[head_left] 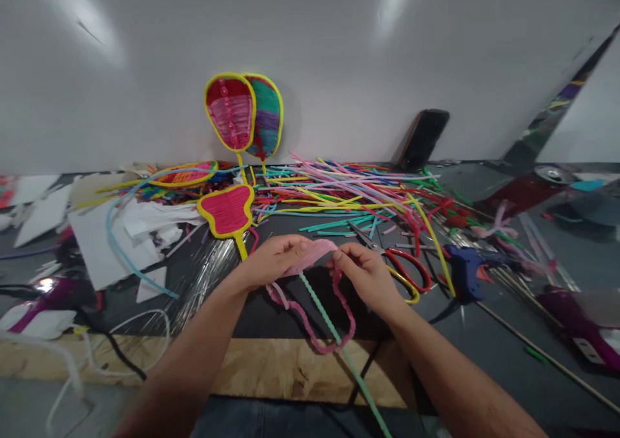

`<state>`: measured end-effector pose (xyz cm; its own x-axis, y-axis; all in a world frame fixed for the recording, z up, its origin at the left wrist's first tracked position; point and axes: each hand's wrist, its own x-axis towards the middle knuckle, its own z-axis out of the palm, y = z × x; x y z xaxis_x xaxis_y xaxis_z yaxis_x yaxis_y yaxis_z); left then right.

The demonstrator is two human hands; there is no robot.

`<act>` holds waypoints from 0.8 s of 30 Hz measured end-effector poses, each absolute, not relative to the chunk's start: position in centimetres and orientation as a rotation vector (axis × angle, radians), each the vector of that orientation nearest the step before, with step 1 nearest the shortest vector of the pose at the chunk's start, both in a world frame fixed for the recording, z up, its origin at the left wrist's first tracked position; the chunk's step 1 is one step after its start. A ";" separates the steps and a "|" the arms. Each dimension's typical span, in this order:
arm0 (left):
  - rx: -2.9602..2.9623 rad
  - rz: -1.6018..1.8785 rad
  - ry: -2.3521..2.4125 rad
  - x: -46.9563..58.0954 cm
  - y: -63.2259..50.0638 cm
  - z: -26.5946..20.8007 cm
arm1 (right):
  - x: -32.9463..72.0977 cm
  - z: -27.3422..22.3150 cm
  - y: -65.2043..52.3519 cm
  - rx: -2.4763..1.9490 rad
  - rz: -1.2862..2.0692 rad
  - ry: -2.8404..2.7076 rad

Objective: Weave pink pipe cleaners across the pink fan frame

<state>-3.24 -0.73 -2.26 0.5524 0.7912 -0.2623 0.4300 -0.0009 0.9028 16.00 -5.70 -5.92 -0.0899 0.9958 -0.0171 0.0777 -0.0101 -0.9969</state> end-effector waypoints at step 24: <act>1.751 0.193 0.987 -3.8 -0.1 -2.6 | 17.4 -6.5 -4.8 -1.175 1.442 -1.291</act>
<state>-3.82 -0.08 -2.56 0.6440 0.6941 -0.3216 0.5215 -0.0908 0.8484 17.40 -4.77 -6.48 -0.1979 0.9747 -0.1036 -0.0043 -0.1065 -0.9943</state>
